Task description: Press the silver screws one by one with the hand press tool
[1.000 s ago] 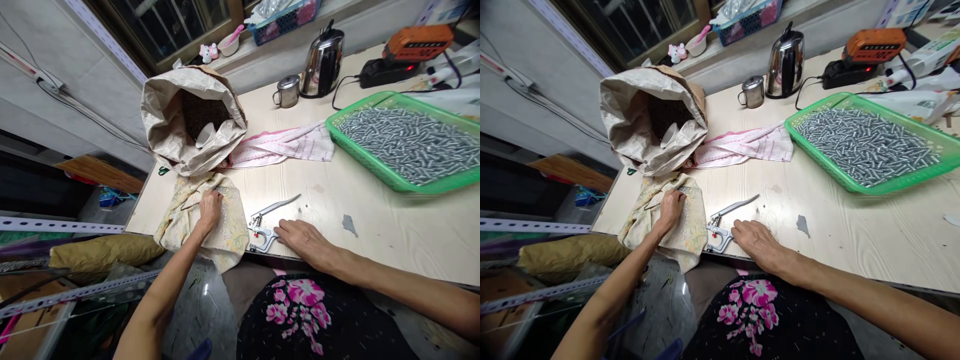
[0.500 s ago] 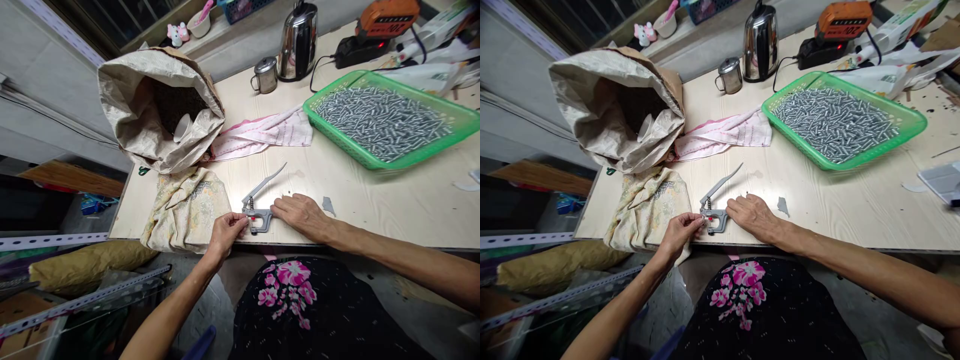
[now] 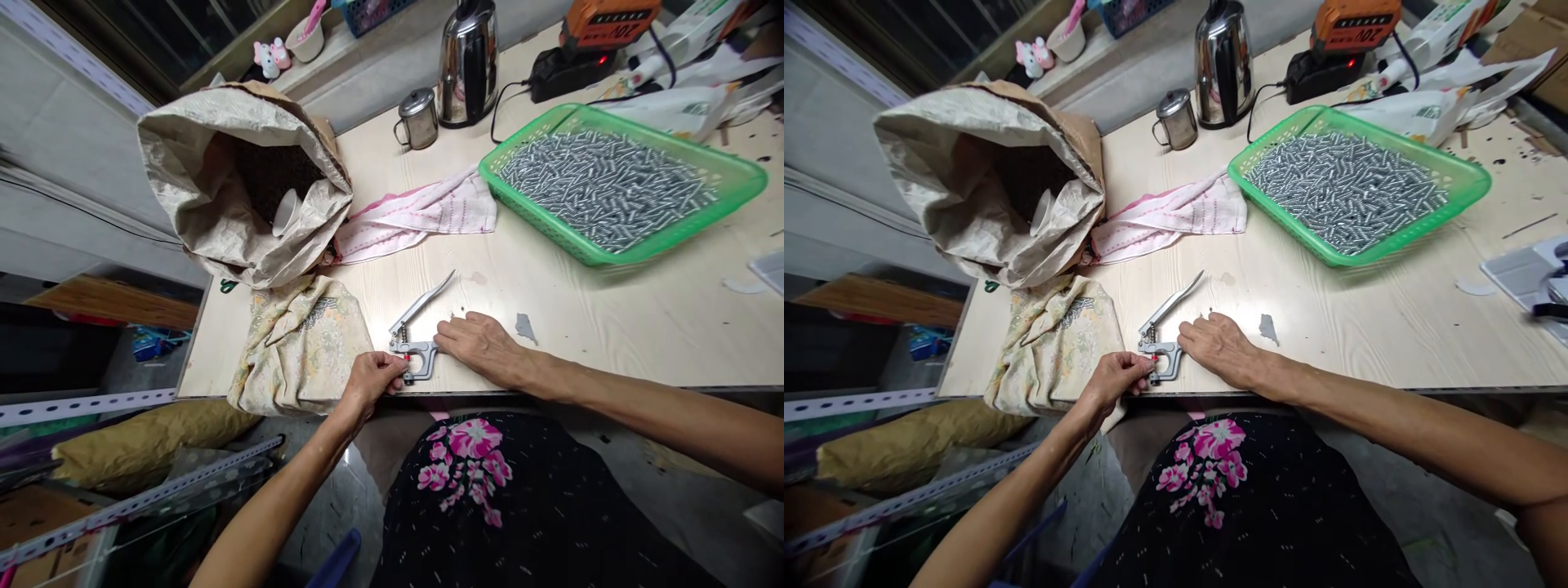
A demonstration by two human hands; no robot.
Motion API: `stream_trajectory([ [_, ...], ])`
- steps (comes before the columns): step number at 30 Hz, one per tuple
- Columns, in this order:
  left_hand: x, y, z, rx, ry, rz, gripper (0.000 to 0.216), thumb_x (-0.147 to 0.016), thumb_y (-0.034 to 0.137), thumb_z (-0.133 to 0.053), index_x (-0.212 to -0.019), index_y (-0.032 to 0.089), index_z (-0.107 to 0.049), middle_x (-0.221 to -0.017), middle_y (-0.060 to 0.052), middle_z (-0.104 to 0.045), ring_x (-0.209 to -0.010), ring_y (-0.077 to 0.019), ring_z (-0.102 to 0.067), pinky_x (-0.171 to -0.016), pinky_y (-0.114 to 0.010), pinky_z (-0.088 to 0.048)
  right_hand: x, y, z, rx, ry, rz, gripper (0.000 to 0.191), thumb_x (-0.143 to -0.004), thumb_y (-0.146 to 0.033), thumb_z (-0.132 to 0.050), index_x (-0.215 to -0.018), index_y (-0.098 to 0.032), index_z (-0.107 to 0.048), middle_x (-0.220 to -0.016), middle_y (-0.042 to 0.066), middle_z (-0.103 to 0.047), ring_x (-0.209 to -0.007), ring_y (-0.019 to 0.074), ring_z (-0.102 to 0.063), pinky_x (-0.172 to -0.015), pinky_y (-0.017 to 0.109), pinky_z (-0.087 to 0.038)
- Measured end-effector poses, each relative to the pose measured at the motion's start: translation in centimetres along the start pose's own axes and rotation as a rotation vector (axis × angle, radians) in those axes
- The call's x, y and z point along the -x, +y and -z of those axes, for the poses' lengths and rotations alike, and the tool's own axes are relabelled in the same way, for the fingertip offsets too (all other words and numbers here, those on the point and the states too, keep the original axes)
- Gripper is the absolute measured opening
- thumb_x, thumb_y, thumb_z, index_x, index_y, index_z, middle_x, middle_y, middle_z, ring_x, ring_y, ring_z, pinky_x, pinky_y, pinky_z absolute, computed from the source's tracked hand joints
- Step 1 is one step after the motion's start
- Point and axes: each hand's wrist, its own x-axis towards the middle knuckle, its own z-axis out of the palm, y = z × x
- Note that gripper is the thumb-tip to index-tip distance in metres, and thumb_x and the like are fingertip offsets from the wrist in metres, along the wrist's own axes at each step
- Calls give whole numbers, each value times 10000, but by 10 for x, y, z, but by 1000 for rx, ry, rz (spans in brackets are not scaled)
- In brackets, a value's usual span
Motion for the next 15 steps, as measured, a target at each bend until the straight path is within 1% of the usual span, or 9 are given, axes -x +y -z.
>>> stream_trajectory([
  [3,-1,5,4,-91,-91,39,313,-661,374,-822,-643,114,-650,-412,37,-544,-340,-52,-459,-357,-156,-360,-1,1,-2,-18,-15,4,221,-943,-39,-418,-835,-177,-553,-850,34,-624,-742,168,-501,-666,326,-275],
  [5,-1,7,6,-138,-128,62,351,-666,416,-816,-617,118,-637,-408,40,-539,-321,-49,-454,-339,-153,-355,-2,1,-3,-44,-15,-2,216,-938,-37,-423,-834,-175,-553,-846,31,-618,-731,166,-494,-660,322,-270],
  [8,-1,7,8,-167,-154,81,388,-675,453,-805,-597,125,-612,-399,37,-535,-324,-56,-480,-347,-150,-379,-1,1,-3,-118,1,-13,214,-942,-54,-418,-824,-176,-549,-828,27,-604,-710,160,-471,-643,312,-262],
  [12,1,6,6,-152,-158,90,378,-675,448,-810,-637,132,-606,-416,37,-549,-338,-69,-513,-366,-157,-410,4,-1,-3,-231,43,-42,205,-955,-92,-413,-823,-177,-545,-807,26,-577,-696,155,-446,-628,302,-277],
  [15,3,6,5,-134,-162,92,387,-671,462,-813,-669,135,-604,-428,36,-561,-352,-79,-538,-383,-162,-426,7,-4,-4,-227,85,-47,207,-953,-86,-402,-831,-171,-546,-810,35,-566,-708,161,-445,-628,304,-294],
])
